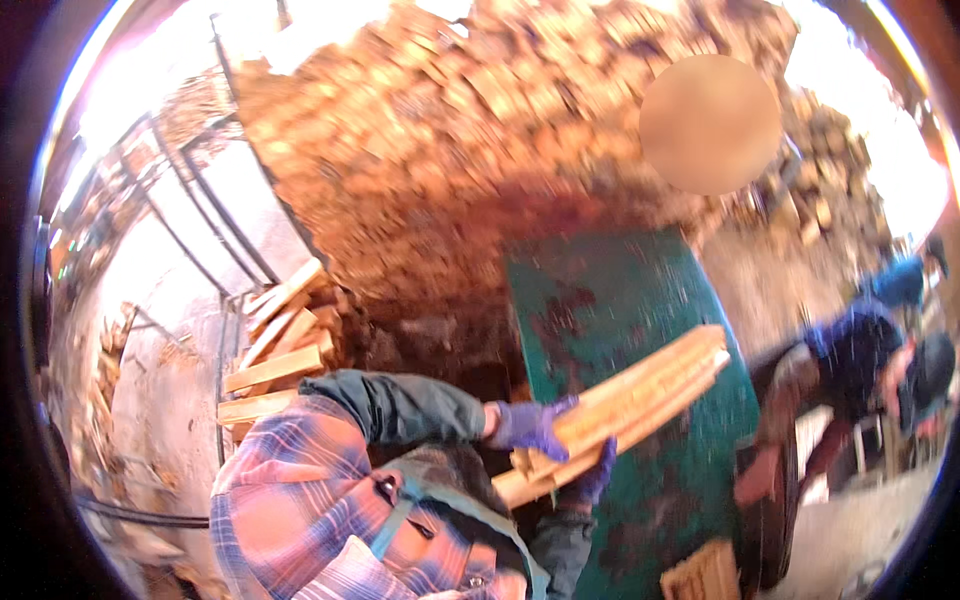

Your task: The person picks up pieces of cut wood from a green workbench and stacks them onto a large pile of lumber. The person handles the wood with gloved hands, moving pieces individually or in small groups to build up the stack.

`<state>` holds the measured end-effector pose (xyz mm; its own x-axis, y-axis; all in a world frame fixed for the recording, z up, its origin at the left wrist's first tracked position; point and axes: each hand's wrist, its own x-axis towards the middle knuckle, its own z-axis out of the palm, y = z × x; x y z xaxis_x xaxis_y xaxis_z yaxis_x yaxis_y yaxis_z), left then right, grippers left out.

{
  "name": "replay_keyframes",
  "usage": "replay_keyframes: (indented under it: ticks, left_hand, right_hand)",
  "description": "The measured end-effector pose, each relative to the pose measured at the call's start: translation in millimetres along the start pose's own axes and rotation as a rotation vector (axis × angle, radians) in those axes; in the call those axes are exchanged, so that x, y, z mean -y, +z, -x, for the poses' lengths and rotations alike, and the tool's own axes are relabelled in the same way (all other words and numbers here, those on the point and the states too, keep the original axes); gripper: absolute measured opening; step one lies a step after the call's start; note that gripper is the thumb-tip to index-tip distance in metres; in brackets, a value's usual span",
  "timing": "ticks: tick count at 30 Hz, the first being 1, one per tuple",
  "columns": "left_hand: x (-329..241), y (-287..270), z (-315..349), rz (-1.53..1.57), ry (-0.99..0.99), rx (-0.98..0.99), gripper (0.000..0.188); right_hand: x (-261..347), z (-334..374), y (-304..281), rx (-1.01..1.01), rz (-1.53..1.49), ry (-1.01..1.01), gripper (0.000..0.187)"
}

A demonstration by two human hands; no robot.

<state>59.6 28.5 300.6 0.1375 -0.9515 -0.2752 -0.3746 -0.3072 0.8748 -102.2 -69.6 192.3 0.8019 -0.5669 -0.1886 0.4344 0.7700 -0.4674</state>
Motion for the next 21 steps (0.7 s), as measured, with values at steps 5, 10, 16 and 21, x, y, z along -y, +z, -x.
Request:
replay_keyframes:
  ticks: [5,10,16,21]
  left_hand:
    - [-19,-61,53,-0.025,0.232,-0.462,0.105]
    - [-28,-184,113,-0.102,0.629,-0.884,0.108]
    - [-103,-436,239,0.576,0.632,-0.788,0.069]
    - [-81,-642,316,0.664,0.657,-1.546,0.082]
  right_hand:
    - [14,-63,105,0.096,0.261,-0.176,0.076]
    - [4,-144,304,0.441,0.447,-0.165,0.069]
    - [-39,-240,618,0.97,0.565,0.066,0.067]
    - [-143,-339,714,1.061,0.789,0.075,0.063]
